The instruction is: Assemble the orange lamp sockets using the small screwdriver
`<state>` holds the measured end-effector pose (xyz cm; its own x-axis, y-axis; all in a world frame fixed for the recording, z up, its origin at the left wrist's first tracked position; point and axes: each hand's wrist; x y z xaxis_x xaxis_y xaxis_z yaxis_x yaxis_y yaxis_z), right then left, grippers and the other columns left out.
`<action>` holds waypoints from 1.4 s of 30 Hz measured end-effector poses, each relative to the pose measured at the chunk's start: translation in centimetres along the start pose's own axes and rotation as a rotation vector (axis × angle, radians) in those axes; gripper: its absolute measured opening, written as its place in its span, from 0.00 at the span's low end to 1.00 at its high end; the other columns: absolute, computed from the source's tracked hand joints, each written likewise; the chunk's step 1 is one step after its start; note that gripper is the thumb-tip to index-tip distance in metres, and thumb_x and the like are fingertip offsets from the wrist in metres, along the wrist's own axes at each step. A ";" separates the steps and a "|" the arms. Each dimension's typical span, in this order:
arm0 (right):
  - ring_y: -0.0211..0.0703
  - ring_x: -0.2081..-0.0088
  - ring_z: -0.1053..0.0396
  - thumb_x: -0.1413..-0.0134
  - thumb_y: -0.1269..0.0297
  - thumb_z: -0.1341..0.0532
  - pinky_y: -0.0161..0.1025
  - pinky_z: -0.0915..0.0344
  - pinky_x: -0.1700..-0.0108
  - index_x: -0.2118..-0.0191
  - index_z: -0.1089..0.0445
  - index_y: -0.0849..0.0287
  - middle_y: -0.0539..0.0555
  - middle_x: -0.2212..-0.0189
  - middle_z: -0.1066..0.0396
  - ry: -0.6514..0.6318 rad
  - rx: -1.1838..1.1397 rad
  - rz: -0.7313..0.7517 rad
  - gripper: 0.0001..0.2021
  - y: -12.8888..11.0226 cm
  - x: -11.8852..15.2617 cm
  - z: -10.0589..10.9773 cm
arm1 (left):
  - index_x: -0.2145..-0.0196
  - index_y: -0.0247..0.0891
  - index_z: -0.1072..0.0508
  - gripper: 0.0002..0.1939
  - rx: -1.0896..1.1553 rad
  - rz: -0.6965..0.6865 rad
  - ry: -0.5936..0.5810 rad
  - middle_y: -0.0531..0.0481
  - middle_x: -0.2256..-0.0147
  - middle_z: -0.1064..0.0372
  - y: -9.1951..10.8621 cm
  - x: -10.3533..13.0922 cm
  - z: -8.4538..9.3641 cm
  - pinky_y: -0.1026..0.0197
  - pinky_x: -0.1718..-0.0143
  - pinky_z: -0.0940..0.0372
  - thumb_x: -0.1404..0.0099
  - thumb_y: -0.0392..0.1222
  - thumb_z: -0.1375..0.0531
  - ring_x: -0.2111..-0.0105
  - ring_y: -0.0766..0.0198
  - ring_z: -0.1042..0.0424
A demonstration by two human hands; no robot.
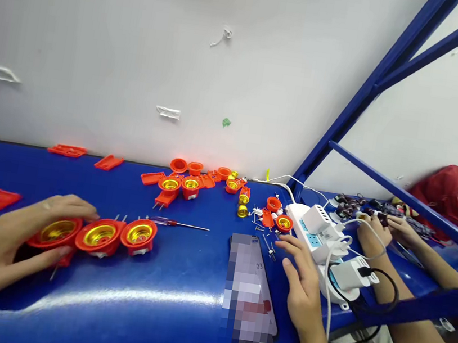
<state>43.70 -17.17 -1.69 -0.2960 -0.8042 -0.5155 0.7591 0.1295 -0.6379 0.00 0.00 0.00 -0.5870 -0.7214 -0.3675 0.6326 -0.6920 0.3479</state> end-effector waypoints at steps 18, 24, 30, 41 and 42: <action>0.54 0.48 0.30 0.47 0.58 0.33 0.52 0.33 0.47 0.49 0.28 0.53 0.57 0.49 0.27 -0.664 -0.008 0.354 0.19 -17.1 -5.5 -13.7 | 0.42 0.45 0.36 0.28 0.169 -0.068 -0.186 0.48 0.51 0.27 0.3 0.4 3.9 0.51 0.46 0.36 0.40 0.40 0.37 0.52 0.54 0.29; 0.51 0.50 0.29 0.45 0.63 0.36 0.50 0.32 0.47 0.49 0.29 0.54 0.55 0.51 0.27 -0.743 0.000 0.334 0.17 -16.3 -5.4 -14.1 | 0.41 0.47 0.37 0.31 0.199 -0.099 -0.193 0.51 0.50 0.27 0.2 0.5 3.6 0.54 0.47 0.35 0.42 0.36 0.37 0.52 0.56 0.28; 0.51 0.41 0.34 0.49 0.66 0.36 0.49 0.38 0.39 0.41 0.33 0.53 0.54 0.41 0.32 -0.814 0.026 0.244 0.27 -15.2 -5.2 -11.8 | 0.45 0.44 0.32 0.28 0.134 -0.076 -0.198 0.48 0.48 0.28 -1.0 -0.2 4.0 0.57 0.48 0.36 0.41 0.51 0.33 0.50 0.54 0.28; 0.53 0.62 0.29 0.52 0.48 0.31 0.42 0.37 0.62 0.52 0.26 0.55 0.56 0.62 0.24 -0.717 0.175 0.195 0.23 -15.3 -5.2 -12.7 | 0.58 0.39 0.25 0.28 -0.255 0.031 -0.168 0.50 0.79 0.33 0.4 0.1 5.0 0.60 0.68 0.44 0.36 0.67 0.45 0.72 0.53 0.29; 0.51 0.62 0.29 0.52 0.48 0.31 0.41 0.38 0.63 0.50 0.27 0.54 0.55 0.63 0.24 -0.714 0.166 0.200 0.25 -15.4 -5.1 -12.7 | 0.55 0.38 0.26 0.29 -0.268 0.040 -0.152 0.50 0.80 0.34 0.7 0.2 5.1 0.59 0.68 0.44 0.34 0.67 0.48 0.72 0.52 0.29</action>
<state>26.14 -7.67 3.52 0.2609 -0.9620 -0.0806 0.8529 0.2688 -0.4476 -2.20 -0.79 4.55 -0.6150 -0.7579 -0.2177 0.7555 -0.6454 0.1125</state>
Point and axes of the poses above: each hand's wrist, its own x-axis away from the middle knuckle, its own z-axis out of the back of the hand, y = z × x
